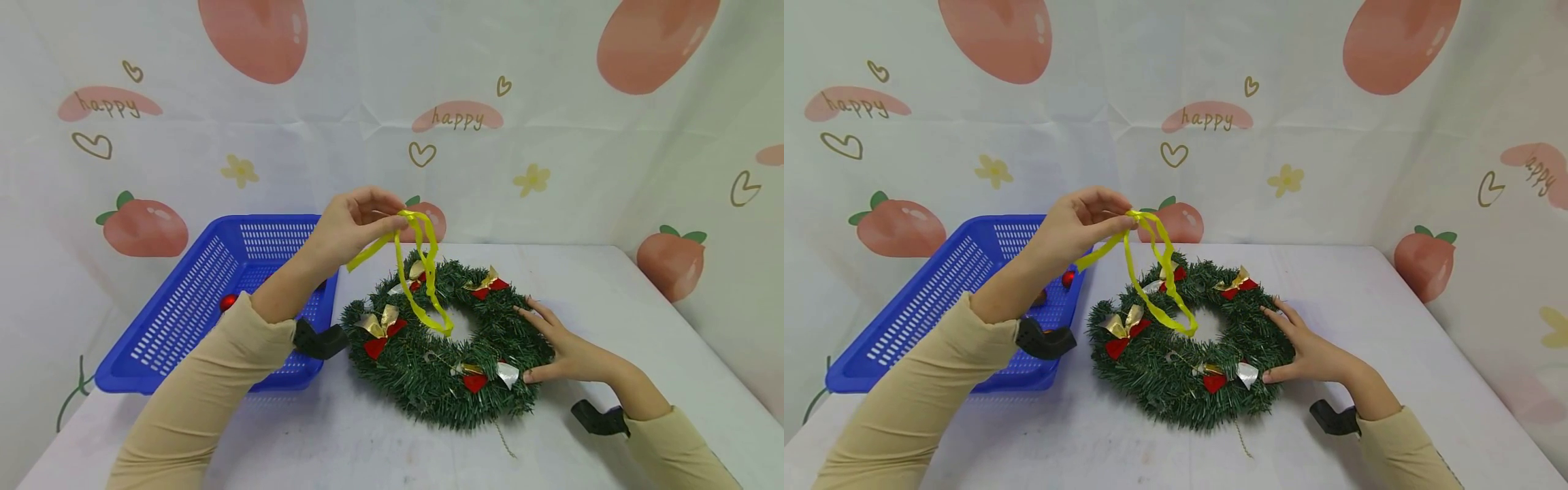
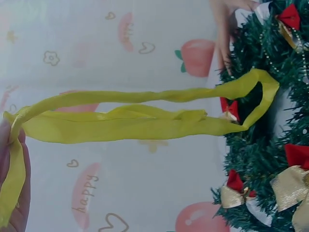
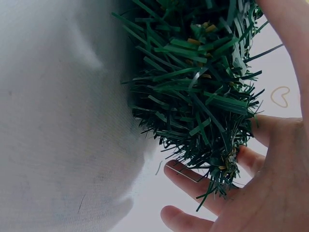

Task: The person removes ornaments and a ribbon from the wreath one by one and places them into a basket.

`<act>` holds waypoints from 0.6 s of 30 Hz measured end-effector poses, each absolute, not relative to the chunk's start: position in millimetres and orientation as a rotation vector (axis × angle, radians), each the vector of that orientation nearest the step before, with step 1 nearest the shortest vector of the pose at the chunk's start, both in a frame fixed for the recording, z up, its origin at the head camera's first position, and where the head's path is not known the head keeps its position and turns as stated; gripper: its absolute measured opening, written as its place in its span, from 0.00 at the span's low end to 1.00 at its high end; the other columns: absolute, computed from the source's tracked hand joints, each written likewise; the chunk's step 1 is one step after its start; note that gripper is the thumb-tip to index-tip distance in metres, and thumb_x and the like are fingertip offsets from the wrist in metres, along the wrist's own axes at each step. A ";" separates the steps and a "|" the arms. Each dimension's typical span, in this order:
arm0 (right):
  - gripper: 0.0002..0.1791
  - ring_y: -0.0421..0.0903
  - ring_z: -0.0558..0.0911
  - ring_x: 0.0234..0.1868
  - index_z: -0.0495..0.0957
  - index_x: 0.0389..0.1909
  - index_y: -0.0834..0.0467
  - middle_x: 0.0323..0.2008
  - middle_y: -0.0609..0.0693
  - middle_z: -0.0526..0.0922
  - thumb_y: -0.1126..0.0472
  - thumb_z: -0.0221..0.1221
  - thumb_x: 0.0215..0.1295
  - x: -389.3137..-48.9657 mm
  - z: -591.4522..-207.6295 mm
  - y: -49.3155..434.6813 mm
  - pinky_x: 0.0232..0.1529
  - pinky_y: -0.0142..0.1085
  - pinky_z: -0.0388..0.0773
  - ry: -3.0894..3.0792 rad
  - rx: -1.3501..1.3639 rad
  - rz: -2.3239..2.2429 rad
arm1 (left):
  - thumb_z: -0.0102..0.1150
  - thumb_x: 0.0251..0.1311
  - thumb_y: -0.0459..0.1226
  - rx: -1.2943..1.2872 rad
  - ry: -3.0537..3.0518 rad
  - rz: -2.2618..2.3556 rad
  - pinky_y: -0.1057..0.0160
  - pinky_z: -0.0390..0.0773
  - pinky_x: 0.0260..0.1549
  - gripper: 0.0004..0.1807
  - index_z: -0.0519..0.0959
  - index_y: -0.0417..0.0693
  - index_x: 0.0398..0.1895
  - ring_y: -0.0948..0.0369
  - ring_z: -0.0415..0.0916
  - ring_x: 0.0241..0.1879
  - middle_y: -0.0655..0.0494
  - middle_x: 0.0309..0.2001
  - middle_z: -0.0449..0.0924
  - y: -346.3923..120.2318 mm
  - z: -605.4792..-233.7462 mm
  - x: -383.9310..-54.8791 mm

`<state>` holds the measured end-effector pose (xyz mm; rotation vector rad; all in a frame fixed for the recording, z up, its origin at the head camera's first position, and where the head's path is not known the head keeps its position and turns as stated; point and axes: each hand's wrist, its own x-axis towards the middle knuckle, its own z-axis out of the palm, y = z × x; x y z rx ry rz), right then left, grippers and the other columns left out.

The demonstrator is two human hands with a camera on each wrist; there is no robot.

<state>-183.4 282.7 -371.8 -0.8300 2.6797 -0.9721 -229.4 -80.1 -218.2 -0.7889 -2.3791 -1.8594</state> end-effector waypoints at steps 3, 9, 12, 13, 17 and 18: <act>0.57 0.78 0.44 0.65 0.44 0.71 0.67 0.69 0.72 0.33 0.56 0.71 0.47 -183.0 -371.3 282.4 0.49 0.73 0.59 2.677 -0.825 -0.973 | 0.60 0.59 0.34 -0.782 -2.337 -1.881 0.65 0.78 0.45 0.11 0.77 0.42 0.45 0.65 0.82 0.40 0.63 0.38 0.81 -83.7 -215.0 -229.3; 0.58 0.78 0.43 0.66 0.44 0.71 0.67 0.69 0.72 0.33 0.56 0.71 0.47 -183.1 -371.4 282.6 0.49 0.73 0.59 2.674 -0.816 -0.976 | 0.60 0.58 0.33 -0.770 -2.270 -1.898 0.66 0.77 0.46 0.09 0.77 0.45 0.43 0.66 0.81 0.38 0.69 0.35 0.81 -91.2 -210.0 -229.0; 0.58 0.78 0.43 0.66 0.44 0.71 0.66 0.69 0.72 0.33 0.55 0.71 0.46 -183.2 -371.8 282.7 0.49 0.73 0.59 2.675 -0.816 -0.978 | 0.60 0.58 0.32 -0.768 -2.231 -1.909 0.66 0.76 0.46 0.08 0.78 0.47 0.41 0.64 0.81 0.38 0.68 0.34 0.81 -95.0 -208.1 -229.5; 0.58 0.78 0.43 0.66 0.44 0.71 0.66 0.69 0.72 0.33 0.55 0.71 0.46 -183.2 -371.9 282.7 0.49 0.73 0.59 2.675 -0.814 -0.978 | 0.60 0.58 0.32 -0.768 -2.219 -1.915 0.66 0.76 0.46 0.08 0.78 0.48 0.40 0.63 0.81 0.38 0.68 0.34 0.81 -96.3 -207.5 -229.7; 0.58 0.78 0.42 0.66 0.44 0.71 0.66 0.69 0.72 0.33 0.55 0.71 0.46 -183.4 -372.6 282.7 0.49 0.73 0.59 2.675 -0.813 -0.980 | 0.60 0.57 0.32 -0.748 -2.183 -1.944 0.67 0.76 0.44 0.07 0.78 0.52 0.38 0.64 0.81 0.37 0.68 0.33 0.82 -101.5 -204.8 -229.5; 0.58 0.78 0.42 0.66 0.44 0.71 0.65 0.69 0.71 0.33 0.55 0.71 0.46 -183.4 -372.8 282.8 0.49 0.73 0.59 2.675 -0.812 -0.979 | 0.60 0.57 0.32 -0.745 -2.175 -1.949 0.67 0.76 0.44 0.07 0.78 0.52 0.38 0.64 0.81 0.37 0.68 0.33 0.82 -102.6 -204.0 -229.3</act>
